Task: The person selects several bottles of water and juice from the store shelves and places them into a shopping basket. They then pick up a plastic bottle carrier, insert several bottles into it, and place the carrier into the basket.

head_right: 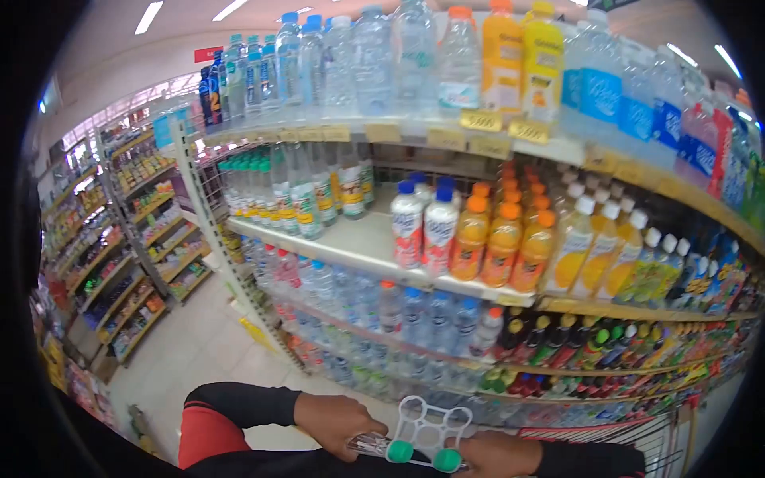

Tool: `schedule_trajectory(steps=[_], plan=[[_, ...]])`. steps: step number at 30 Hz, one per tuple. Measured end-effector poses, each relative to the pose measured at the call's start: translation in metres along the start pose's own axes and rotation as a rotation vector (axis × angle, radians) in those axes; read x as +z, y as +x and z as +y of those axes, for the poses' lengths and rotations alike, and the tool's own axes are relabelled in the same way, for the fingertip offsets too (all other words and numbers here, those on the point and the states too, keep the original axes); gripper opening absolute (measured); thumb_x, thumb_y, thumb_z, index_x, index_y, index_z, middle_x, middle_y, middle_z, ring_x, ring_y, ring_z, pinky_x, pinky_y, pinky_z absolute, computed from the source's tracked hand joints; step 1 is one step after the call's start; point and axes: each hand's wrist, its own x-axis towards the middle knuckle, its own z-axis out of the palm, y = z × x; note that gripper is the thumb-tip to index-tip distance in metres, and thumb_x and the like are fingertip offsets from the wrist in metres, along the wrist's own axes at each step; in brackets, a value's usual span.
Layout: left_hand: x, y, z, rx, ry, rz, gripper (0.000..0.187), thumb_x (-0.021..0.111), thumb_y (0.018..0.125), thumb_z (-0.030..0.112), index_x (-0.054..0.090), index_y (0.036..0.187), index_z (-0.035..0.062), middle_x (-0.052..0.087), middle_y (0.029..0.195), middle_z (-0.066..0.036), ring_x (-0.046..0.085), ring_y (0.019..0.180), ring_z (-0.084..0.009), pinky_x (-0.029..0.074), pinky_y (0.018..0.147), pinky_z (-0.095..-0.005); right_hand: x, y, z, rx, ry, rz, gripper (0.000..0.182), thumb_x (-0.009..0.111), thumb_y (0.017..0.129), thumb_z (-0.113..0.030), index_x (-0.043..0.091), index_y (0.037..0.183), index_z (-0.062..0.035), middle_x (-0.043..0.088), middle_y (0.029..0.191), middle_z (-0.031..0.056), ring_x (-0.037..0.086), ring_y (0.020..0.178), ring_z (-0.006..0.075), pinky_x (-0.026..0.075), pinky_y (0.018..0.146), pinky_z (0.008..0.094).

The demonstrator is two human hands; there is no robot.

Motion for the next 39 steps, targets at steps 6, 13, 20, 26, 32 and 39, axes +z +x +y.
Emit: schedule_trajectory(steps=[6,13,20,26,32,39], plan=[[-0.017,-0.090,-0.011,0.153,-0.055,-0.060,0.034,0.069,0.061,0.020,0.053,0.087,0.0035,0.058,0.069,-0.016,0.058,0.065,-0.0356,0.044,0.057,-0.0403,0.014,0.005,-0.010,-0.147,0.147,0.120,0.032,0.062,0.077,-0.031,0.054,0.095,-0.0058,0.059,0.071,0.0171,0.059,0.067,0.0344,0.045,0.059,0.0422],[0.018,-0.247,-0.109,-0.074,-0.316,0.586,0.029,0.065,0.062,0.010,0.057,0.090,0.0050,0.061,0.073,-0.006,0.059,0.066,-0.0165,0.047,0.065,-0.0301,0.024,0.008,-0.004,0.039,0.453,0.616,0.022,0.067,0.068,-0.017,0.058,0.085,-0.0056,0.060,0.068,0.0070,0.061,0.064,0.0205,0.046,0.060,0.0304],[0.078,-0.257,-0.159,0.106,-0.833,0.993,0.024,0.058,0.064,-0.001,0.051,0.087,0.0029,0.058,0.079,-0.006,0.059,0.078,-0.0181,0.047,0.074,-0.0336,-0.008,0.110,-0.107,-0.202,0.563,0.845,0.017,0.067,0.068,-0.006,0.050,0.069,-0.0035,0.051,0.059,0.0015,0.054,0.056,0.0091,0.040,0.052,0.0239],[0.090,-0.237,-0.189,0.275,-0.798,1.110,0.025,0.062,0.061,0.006,0.052,0.083,0.0018,0.060,0.082,-0.012,0.060,0.083,-0.0250,0.046,0.081,-0.0397,-0.047,0.182,-0.153,-0.636,0.965,1.145,0.018,0.060,0.079,-0.001,0.043,0.075,-0.0047,0.050,0.061,0.0029,0.052,0.051,0.0125,0.046,0.051,0.0270],[0.080,-0.209,-0.188,0.637,-0.936,1.056,0.041,0.059,0.060,0.006,0.060,0.101,-0.0010,0.045,0.127,-0.019,0.042,0.122,-0.0327,0.027,0.104,-0.0507,-0.115,0.229,-0.179,-1.073,1.066,1.100,0.011,0.053,0.079,-0.004,0.042,0.080,-0.0042,0.048,0.060,0.0043,0.052,0.052,0.0150,0.046,0.052,0.0307],[0.072,-0.204,-0.202,0.662,-0.975,0.824,0.062,0.062,0.062,0.008,0.045,0.121,-0.0011,0.047,0.126,-0.018,0.044,0.120,-0.0321,0.033,0.099,-0.0401,-0.172,0.250,-0.206,-1.017,1.060,1.333,0.010,0.058,0.079,-0.009,0.049,0.079,-0.0049,0.053,0.062,0.0042,0.054,0.055,0.0150,0.044,0.055,0.0279]])
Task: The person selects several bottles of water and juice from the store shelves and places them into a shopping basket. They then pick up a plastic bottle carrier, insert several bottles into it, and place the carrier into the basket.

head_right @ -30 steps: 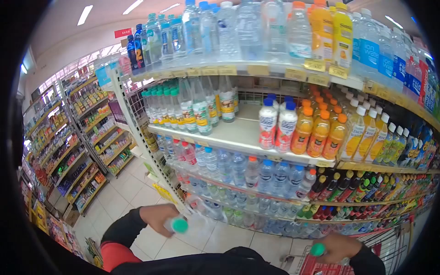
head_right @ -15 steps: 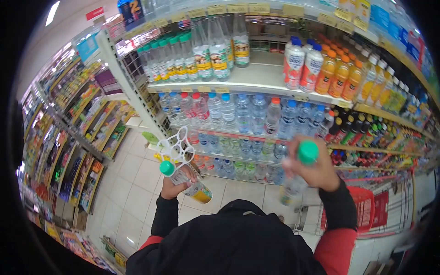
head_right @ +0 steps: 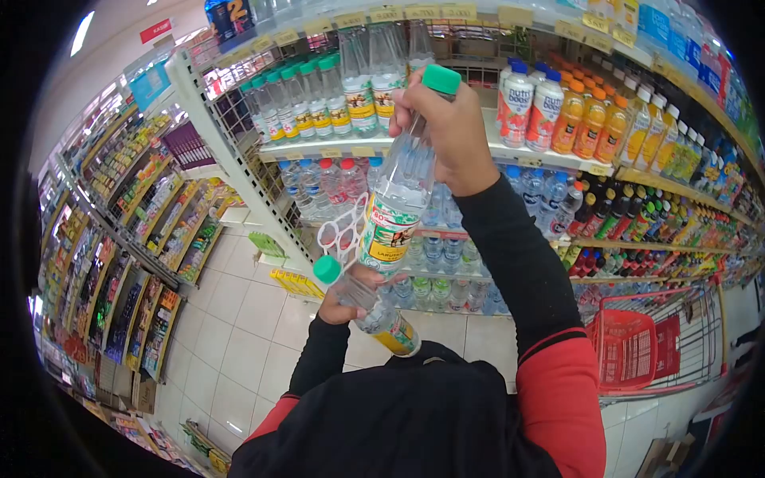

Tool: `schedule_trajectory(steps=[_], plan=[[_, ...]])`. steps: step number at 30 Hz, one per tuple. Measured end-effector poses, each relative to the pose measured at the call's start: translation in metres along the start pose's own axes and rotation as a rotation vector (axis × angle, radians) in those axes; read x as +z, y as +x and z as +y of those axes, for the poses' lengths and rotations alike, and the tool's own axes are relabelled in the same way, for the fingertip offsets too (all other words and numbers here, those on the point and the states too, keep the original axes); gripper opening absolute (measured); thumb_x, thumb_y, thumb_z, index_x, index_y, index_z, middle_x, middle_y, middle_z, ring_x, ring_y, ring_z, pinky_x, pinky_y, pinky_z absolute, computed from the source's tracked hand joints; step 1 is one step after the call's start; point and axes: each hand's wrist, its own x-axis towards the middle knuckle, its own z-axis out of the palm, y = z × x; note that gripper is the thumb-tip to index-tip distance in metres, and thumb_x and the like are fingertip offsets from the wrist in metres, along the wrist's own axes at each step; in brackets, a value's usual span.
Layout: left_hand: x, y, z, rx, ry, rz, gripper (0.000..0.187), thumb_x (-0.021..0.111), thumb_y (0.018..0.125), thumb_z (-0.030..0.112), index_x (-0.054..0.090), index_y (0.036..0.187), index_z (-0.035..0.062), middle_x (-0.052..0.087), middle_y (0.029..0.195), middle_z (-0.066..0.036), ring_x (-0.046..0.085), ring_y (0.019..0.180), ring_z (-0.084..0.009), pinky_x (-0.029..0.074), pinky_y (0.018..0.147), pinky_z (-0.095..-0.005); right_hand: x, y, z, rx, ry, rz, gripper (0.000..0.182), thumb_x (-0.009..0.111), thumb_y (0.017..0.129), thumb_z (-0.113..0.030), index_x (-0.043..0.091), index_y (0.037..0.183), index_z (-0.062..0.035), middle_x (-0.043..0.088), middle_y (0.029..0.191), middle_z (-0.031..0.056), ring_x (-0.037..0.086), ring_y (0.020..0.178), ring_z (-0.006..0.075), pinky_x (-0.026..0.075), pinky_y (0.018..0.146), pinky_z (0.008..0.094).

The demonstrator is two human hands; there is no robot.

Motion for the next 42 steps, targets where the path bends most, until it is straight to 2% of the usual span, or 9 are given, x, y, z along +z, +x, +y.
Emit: schedule_trajectory(steps=[3,6,9,14,21,27,33,39,42], plan=[[0.002,0.010,0.007,0.043,-0.069,0.077,0.059,0.062,0.060,0.010,0.047,0.116,-0.0030,0.050,0.119,-0.020,0.051,0.109,-0.0332,0.038,0.096,-0.0444,0.022,0.007,0.006,-0.037,-0.171,0.183,0.016,0.060,0.080,-0.017,0.050,0.085,-0.0052,0.053,0.063,0.0044,0.057,0.062,0.0175,0.043,0.059,0.0270],[0.003,0.016,0.013,0.154,-0.213,0.330,0.056,0.064,0.056,0.013,0.050,0.108,-0.0041,0.052,0.110,-0.022,0.054,0.103,-0.0367,0.046,0.088,-0.0519,0.025,-0.014,0.048,-0.102,-0.167,0.095,0.043,0.066,0.078,-0.014,0.043,0.113,-0.0028,0.057,0.099,0.0091,0.058,0.093,0.0196,0.046,0.080,0.0309],[0.002,0.016,0.030,0.109,-0.218,0.310,0.058,0.065,0.055,0.015,0.050,0.108,-0.0037,0.054,0.108,-0.020,0.055,0.100,-0.0369,0.046,0.088,-0.0513,0.025,-0.066,0.076,0.013,-0.275,-0.018,0.062,0.073,0.072,-0.007,0.035,0.121,-0.0012,0.050,0.111,0.0094,0.053,0.101,0.0151,0.045,0.086,0.0296],[-0.009,0.014,0.043,0.176,0.170,0.200,0.040,0.066,0.061,0.022,0.065,0.097,0.0047,0.006,0.148,-0.020,0.013,0.135,-0.0376,0.031,0.101,-0.0483,0.007,-0.091,0.098,0.173,-0.165,0.044,0.061,0.074,0.070,-0.007,0.037,0.119,-0.0003,0.053,0.107,0.0089,0.054,0.096,0.0145,0.045,0.082,0.0284],[-0.033,-0.066,0.071,0.115,0.440,0.276,0.038,0.068,0.064,0.018,0.060,0.099,0.0057,0.029,0.137,-0.024,0.027,0.128,-0.0446,0.050,0.083,-0.0500,-0.084,-0.027,0.092,0.049,-0.492,0.116,0.046,0.065,0.073,-0.008,0.043,0.113,0.0001,0.056,0.097,0.0057,0.055,0.087,0.0111,0.046,0.077,0.0260],[-0.022,-0.132,0.083,0.066,0.607,0.557,0.038,0.067,0.064,0.020,0.060,0.093,-0.0028,0.044,0.122,-0.024,0.042,0.119,-0.0392,0.054,0.078,-0.0425,-0.136,0.068,0.072,0.453,-0.293,0.153,0.027,0.060,0.077,-0.018,0.056,0.100,-0.0036,0.059,0.083,0.0025,0.058,0.072,0.0116,0.049,0.063,0.0272],[0.007,-0.164,0.076,0.053,0.609,0.804,0.040,0.071,0.067,0.028,0.057,0.094,0.0023,0.045,0.119,-0.022,0.046,0.114,-0.0398,0.055,0.075,-0.0433,-0.163,0.122,0.108,0.226,-0.472,0.169,0.050,0.069,0.074,-0.012,0.044,0.116,-0.0046,0.058,0.101,0.0071,0.058,0.092,0.0171,0.048,0.080,0.0330],[0.022,-0.164,0.070,0.018,0.644,0.873,0.041,0.072,0.066,0.029,0.056,0.094,0.0036,0.046,0.119,-0.022,0.047,0.113,-0.0392,0.056,0.074,-0.0415,-0.165,0.145,0.149,0.146,-0.487,0.183,0.053,0.077,0.063,-0.008,0.048,0.107,-0.0021,0.058,0.101,0.0095,0.058,0.091,0.0188,0.047,0.080,0.0328],[0.025,-0.161,0.066,0.029,0.652,0.895,0.040,0.071,0.066,0.026,0.055,0.094,0.0041,0.046,0.118,-0.022,0.048,0.113,-0.0385,0.056,0.074,-0.0414,-0.161,0.147,0.159,-0.034,-0.850,0.177,0.055,0.080,0.058,-0.013,0.052,0.104,-0.0028,0.057,0.101,0.0117,0.053,0.098,0.0261,0.045,0.084,0.0366]])
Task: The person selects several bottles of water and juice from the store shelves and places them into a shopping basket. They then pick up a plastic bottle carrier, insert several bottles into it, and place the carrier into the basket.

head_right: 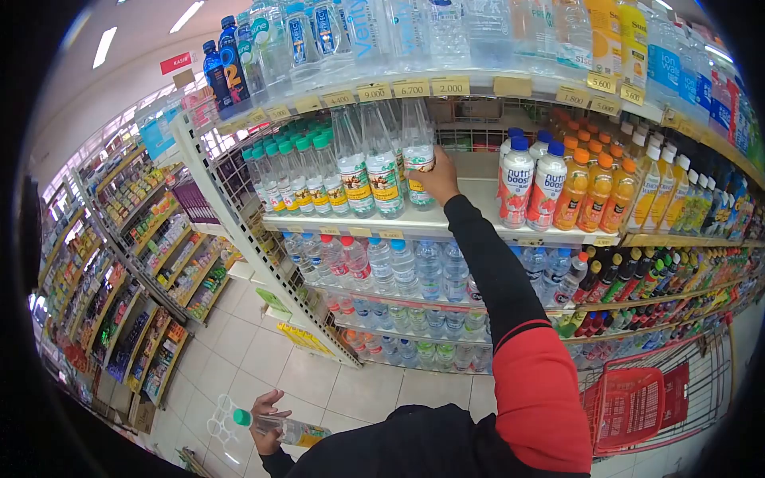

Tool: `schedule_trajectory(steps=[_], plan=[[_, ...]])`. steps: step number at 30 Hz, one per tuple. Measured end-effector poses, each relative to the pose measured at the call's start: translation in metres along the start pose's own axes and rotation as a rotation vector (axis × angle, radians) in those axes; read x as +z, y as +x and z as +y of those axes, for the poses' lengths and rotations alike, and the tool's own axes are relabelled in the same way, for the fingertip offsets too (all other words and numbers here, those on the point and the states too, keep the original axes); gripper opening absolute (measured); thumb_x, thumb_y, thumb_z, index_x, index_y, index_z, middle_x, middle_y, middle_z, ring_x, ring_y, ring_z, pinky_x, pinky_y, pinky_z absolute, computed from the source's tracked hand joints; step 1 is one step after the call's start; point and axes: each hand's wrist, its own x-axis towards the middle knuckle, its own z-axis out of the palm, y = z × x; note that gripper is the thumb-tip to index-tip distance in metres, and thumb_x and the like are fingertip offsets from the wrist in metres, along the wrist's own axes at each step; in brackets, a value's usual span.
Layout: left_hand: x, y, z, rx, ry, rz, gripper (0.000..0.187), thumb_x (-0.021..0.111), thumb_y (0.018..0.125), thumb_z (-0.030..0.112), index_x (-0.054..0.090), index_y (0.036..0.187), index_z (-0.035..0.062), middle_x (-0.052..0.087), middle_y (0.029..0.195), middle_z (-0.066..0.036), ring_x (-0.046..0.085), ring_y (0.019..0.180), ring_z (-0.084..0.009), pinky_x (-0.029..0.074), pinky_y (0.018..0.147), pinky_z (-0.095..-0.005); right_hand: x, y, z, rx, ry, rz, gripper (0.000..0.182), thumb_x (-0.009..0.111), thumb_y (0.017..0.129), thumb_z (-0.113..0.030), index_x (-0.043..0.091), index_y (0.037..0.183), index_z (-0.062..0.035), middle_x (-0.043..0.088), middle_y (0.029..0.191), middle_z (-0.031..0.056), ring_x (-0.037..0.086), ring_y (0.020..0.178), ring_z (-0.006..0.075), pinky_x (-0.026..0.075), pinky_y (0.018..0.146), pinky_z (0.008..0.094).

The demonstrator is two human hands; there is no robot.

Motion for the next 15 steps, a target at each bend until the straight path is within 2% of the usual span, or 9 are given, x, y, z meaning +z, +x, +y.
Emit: schedule_trajectory(steps=[4,7,9,12,15], plan=[[0.010,-0.003,0.001,0.005,-0.001,0.032,0.038,0.071,0.066,0.025,0.055,0.094,0.0045,0.047,0.117,-0.021,0.048,0.113,-0.0381,0.056,0.074,-0.0417,0.010,0.004,0.013,-0.074,-0.086,0.044,0.057,0.080,0.060,-0.011,0.050,0.108,-0.0017,0.055,0.104,0.0118,0.056,0.096,0.0222,0.046,0.083,0.0337],[0.016,-0.007,0.001,-0.002,0.005,0.046,0.039,0.072,0.066,0.026,0.055,0.094,0.0046,0.047,0.116,-0.021,0.048,0.113,-0.0378,0.056,0.074,-0.0416,0.011,-0.004,0.010,-0.087,-0.158,0.118,0.065,0.080,0.059,-0.012,0.047,0.113,-0.0034,0.055,0.105,0.0128,0.055,0.099,0.0254,0.045,0.084,0.0358],[0.018,-0.010,0.000,-0.017,0.004,0.057,0.040,0.073,0.066,0.027,0.055,0.093,0.0048,0.048,0.116,-0.021,0.048,0.113,-0.0373,0.055,0.075,-0.0418,0.010,-0.017,0.001,-0.037,-0.345,0.106,0.077,0.080,0.057,-0.018,0.037,0.120,-0.0037,0.050,0.110,0.0181,0.047,0.108,0.0338,0.041,0.089,0.0403],[0.021,-0.014,0.000,-0.032,-0.010,0.081,0.039,0.072,0.066,0.027,0.055,0.093,0.0045,0.048,0.116,-0.021,0.048,0.113,-0.0368,0.055,0.075,-0.0419,0.010,-0.029,0.019,0.081,-0.402,-0.014,0.076,0.080,0.058,-0.020,0.035,0.117,-0.0032,0.049,0.112,0.0190,0.049,0.106,0.0362,0.043,0.086,0.0421],[0.020,-0.017,-0.001,-0.037,0.010,0.084,0.039,0.072,0.066,0.027,0.055,0.093,0.0046,0.048,0.116,-0.020,0.049,0.113,-0.0364,0.055,0.076,-0.0420,0.014,-0.032,0.017,0.120,-0.458,0.037,0.069,0.079,0.059,-0.021,0.038,0.112,-0.0041,0.049,0.112,0.0184,0.054,0.100,0.0368,0.046,0.082,0.0429]])
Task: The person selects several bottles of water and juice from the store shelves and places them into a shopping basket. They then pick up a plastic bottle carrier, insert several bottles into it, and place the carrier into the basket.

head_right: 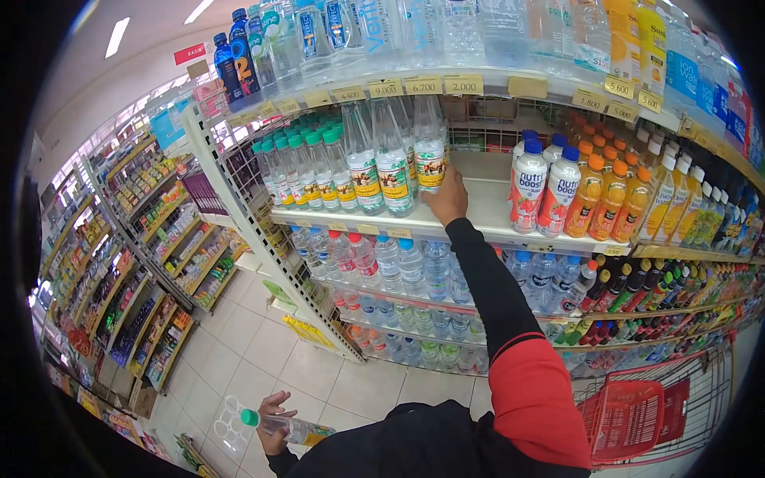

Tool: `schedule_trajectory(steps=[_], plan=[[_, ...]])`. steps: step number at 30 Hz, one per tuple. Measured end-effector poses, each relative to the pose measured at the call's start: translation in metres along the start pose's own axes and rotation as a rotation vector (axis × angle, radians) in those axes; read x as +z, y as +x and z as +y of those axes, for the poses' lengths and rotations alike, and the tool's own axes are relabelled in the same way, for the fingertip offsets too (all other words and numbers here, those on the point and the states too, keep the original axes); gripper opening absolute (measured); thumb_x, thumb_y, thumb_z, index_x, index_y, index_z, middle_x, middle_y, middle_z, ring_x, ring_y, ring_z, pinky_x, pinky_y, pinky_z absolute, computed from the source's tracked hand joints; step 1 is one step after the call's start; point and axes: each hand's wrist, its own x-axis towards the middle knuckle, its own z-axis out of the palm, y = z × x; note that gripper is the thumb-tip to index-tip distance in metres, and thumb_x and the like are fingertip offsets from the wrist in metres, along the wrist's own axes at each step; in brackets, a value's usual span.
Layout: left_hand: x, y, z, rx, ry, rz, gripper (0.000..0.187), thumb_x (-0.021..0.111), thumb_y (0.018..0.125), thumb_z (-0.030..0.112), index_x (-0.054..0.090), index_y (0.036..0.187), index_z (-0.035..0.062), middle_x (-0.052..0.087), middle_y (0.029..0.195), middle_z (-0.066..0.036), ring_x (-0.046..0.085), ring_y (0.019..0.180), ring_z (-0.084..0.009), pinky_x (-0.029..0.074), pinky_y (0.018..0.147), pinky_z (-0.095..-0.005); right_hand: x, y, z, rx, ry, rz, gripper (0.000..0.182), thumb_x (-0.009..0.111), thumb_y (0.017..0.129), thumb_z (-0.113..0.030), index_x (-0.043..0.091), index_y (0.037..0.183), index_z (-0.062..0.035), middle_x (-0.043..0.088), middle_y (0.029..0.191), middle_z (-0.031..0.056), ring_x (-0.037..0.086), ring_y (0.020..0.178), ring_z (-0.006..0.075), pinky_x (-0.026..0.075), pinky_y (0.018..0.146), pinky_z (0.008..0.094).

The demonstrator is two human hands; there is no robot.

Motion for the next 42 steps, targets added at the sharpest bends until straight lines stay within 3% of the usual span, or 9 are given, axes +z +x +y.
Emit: schedule_trajectory(steps=[10,25,27,29,31,34,38,40,42], plan=[[-0.004,-0.007,0.000,-0.025,0.006,0.018,0.034,0.069,0.065,0.021,0.055,0.091,0.0032,0.048,0.115,-0.020,0.049,0.112,-0.0354,0.055,0.077,-0.0412,0.001,-0.004,-0.009,0.049,-0.097,0.092,0.071,0.080,0.060,-0.026,0.035,0.112,-0.0077,0.049,0.110,0.0153,0.057,0.094,0.0364,0.049,0.076,0.0428],[-0.006,-0.004,-0.008,-0.057,0.018,-0.100,0.036,0.057,0.055,0.003,0.055,0.091,0.0002,0.052,0.111,-0.021,0.055,0.104,-0.0307,0.051,0.084,-0.0385,-0.004,-0.011,-0.014,0.083,-0.031,0.031,0.074,0.078,0.062,-0.021,0.035,0.120,-0.0043,0.048,0.113,0.0192,0.052,0.102,0.0383,0.045,0.082,0.0442],[-0.008,-0.007,-0.010,-0.072,-0.007,-0.090,0.033,0.057,0.058,0.000,0.054,0.091,-0.0016,0.054,0.108,-0.020,0.057,0.100,-0.0303,0.051,0.084,-0.0387,-0.010,-0.023,-0.018,0.015,0.028,0.144,0.078,0.077,0.064,-0.018,0.033,0.126,-0.0039,0.048,0.112,0.0201,0.050,0.105,0.0367,0.045,0.084,0.0422],[-0.015,-0.012,-0.014,-0.099,0.024,-0.085,0.033,0.060,0.060,0.003,0.053,0.092,-0.0004,0.056,0.104,-0.018,0.060,0.095,-0.0293,0.051,0.081,-0.0389,-0.018,-0.046,-0.018,-0.265,0.124,0.358,0.077,0.074,0.067,-0.013,0.030,0.130,-0.0031,0.048,0.112,0.0184,0.049,0.106,0.0321,0.044,0.086,0.0385],[-0.019,-0.018,-0.022,-0.190,0.074,-0.012,0.031,0.061,0.061,0.001,0.050,0.090,0.0009,0.060,0.086,-0.014,0.064,0.079,-0.0265,0.052,0.076,-0.0388,-0.028,-0.098,-0.027,-0.218,0.409,0.342,0.066,0.072,0.068,-0.011,0.038,0.123,-0.0015,0.048,0.113,0.0158,0.051,0.104,0.0298,0.044,0.083,0.0369],[-0.026,-0.014,-0.039,-0.140,0.180,-0.052,0.028,0.060,0.060,-0.001,0.049,0.086,0.0012,0.058,0.079,-0.011,0.064,0.076,-0.0250,0.052,0.076,-0.0384,-0.030,-0.205,-0.022,-0.218,0.549,0.015,0.047,0.069,0.072,-0.011,0.046,0.112,-0.0010,0.054,0.105,0.0103,0.054,0.098,0.0217,0.045,0.082,0.0334],[0.007,0.014,-0.031,-0.202,0.104,-0.065,0.021,0.064,0.064,-0.002,0.054,0.083,0.0016,0.060,0.079,-0.009,0.063,0.081,-0.0188,0.051,0.073,-0.0323,-0.026,-0.314,-0.036,-0.278,0.688,-0.842,0.061,0.073,0.070,-0.023,0.043,0.119,-0.0025,0.054,0.111,0.0118,0.054,0.102,0.0265,0.045,0.085,0.0376],[0.031,0.039,-0.033,0.129,0.392,-0.208,0.019,0.066,0.065,0.006,0.056,0.080,0.0038,0.059,0.079,-0.010,0.058,0.069,-0.0212,0.048,0.065,-0.0328,-0.023,-0.324,-0.063,-0.452,0.640,-0.822,0.064,0.074,0.069,-0.025,0.043,0.120,-0.0025,0.054,0.110,0.0129,0.055,0.102,0.0283,0.045,0.084,0.0390],[0.070,0.062,-0.028,0.386,0.331,-0.213,0.026,0.067,0.059,0.010,0.055,0.082,0.0057,0.057,0.089,-0.011,0.054,0.088,-0.0299,0.043,0.080,-0.0402,-0.022,-0.327,-0.072,-0.624,0.599,-0.801,0.067,0.075,0.067,-0.028,0.043,0.120,-0.0024,0.054,0.110,0.0139,0.055,0.101,0.0301,0.045,0.084,0.0404]])
